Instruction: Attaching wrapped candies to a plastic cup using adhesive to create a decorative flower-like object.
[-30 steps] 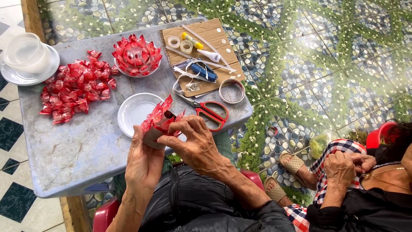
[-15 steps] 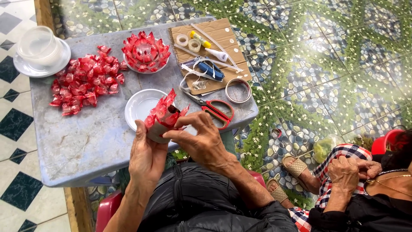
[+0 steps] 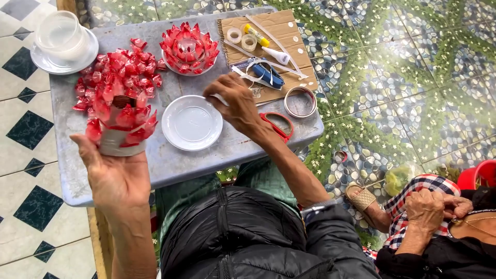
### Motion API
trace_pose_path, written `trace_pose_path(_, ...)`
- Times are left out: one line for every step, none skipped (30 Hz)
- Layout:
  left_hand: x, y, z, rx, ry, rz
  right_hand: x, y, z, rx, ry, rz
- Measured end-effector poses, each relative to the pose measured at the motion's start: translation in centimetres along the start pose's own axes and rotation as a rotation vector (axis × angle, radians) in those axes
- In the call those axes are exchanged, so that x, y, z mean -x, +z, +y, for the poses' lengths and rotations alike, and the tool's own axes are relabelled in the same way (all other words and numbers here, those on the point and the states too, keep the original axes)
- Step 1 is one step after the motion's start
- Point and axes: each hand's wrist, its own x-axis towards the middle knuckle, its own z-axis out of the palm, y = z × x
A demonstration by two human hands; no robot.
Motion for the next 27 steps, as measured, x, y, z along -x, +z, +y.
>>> trace_pose_path(-0.1, 0.0, 0.0, 0.005, 0.001, -0.009, -0.9, 1.7, 0.3, 0.006, -0.005, 0.006)
trace_pose_path(-0.1, 0.0, 0.0, 0.013, -0.010, -0.008, -1.8, 3.2, 0.7, -0.043, -0.013, -0.036)
trace_pose_path(-0.2, 0.3, 0.0, 0.020, -0.023, -0.014, -2.8, 4.6, 1.1, -0.087, -0.019, -0.072)
trace_pose_path(-0.2, 0.0, -0.1, 0.023, -0.025, -0.031, -3.5, 6.7, 1.3, -0.076, -0.024, -0.060)
trace_pose_path(-0.5, -0.2, -0.3, 0.004, -0.028, -0.026, -4.5, 8.8, 1.7, -0.073, -0.007, -0.102)
trace_pose_path(-0.7, -0.4, -0.5, -0.017, -0.032, -0.022, -5.5, 10.8, 2.1, -0.070, 0.011, -0.143)
trace_pose_path(-0.9, 0.0, -0.6, -0.013, -0.031, -0.048, -6.5, 12.5, 2.1, -0.055, 0.004, -0.123)
trace_pose_path(-1.1, 0.2, -0.6, -0.019, -0.048, -0.028, -7.5, 14.3, 2.2, -0.027, -0.052, -0.120)
trace_pose_path(-0.5, -0.2, -0.5, -0.034, -0.071, 0.018, -7.2, 16.7, 1.6, -0.015, -0.092, -0.137)
trace_pose_path(-0.7, 0.0, -0.6, -0.040, -0.077, 0.020, -7.9, 18.0, 1.8, -0.017, -0.084, -0.136)
trace_pose_path(-0.6, 0.0, -0.6, -0.027, -0.097, 0.013, -8.2, 19.6, 1.7, -0.004, -0.086, -0.169)
trace_pose_path(-0.6, 0.0, -0.6, -0.014, -0.117, 0.006, -8.5, 21.1, 1.6, 0.009, -0.088, -0.202)
trace_pose_path(-0.7, -0.1, -0.7, -0.017, -0.119, 0.008, -8.6, 22.7, 1.9, 0.007, -0.084, -0.203)
trace_pose_path(-0.7, -0.2, -0.7, -0.018, -0.126, 0.032, -8.7, 24.2, 2.1, 0.066, -0.067, -0.187)
trace_pose_path(-0.7, -0.3, -0.7, -0.017, -0.133, 0.053, -8.9, 25.7, 2.5, 0.128, -0.050, -0.170)
trace_pose_path(-0.7, -0.5, -0.7, -0.019, -0.135, 0.053, -8.5, 27.1, 2.7, 0.128, -0.047, -0.170)
trace_pose_path(-0.9, -0.6, -0.8, 0.007, -0.130, 0.048, -8.8, 28.4, 3.3, 0.221, -0.036, -0.192)
trace_pose_path(-1.2, -0.6, -0.9, 0.032, -0.125, 0.043, -9.1, 29.7, 3.8, 0.314, -0.025, -0.214)
trace_pose_path(-1.4, -0.2, -0.9, 0.036, -0.124, 0.037, -9.3, 29.4, 3.8, 0.319, -0.029, -0.211)
trace_pose_path(-1.5, 0.1, -1.0, 0.044, -0.126, 0.029, -9.6, 29.3, 3.7, 0.220, -0.034, -0.144)
trace_pose_path(-1.0, 0.0, -0.8, 0.043, -0.131, 0.038, -8.6, 29.5, 2.8, 0.107, -0.030, -0.090)
trace_pose_path(-0.9, -0.1, -0.7, 0.039, -0.132, 0.050, -8.3, 30.2, 2.9, 0.099, -0.025, -0.098)
trace_pose_path(-1.0, 0.0, -0.7, 0.040, -0.129, 0.039, -8.1, 30.8, 3.2, 0.214, -0.044, -0.057)
trace_pose_path(-1.0, 0.0, -0.7, 0.041, -0.125, 0.028, -8.0, 31.4, 3.5, 0.328, -0.064, -0.017)
trace_pose_path(-1.1, -0.2, -0.8, 0.043, -0.124, 0.023, -8.0, 30.7, 3.0, 0.331, -0.067, -0.013)
trace_pose_path(-1.1, -0.4, -0.8, 0.006, -0.122, 0.049, -7.9, 29.8, 2.5, 0.262, -0.025, -0.039)
trace_pose_path(-1.1, -0.6, -0.8, -0.033, -0.122, 0.078, -7.7, 29.0, 1.9, 0.192, 0.019, -0.066)
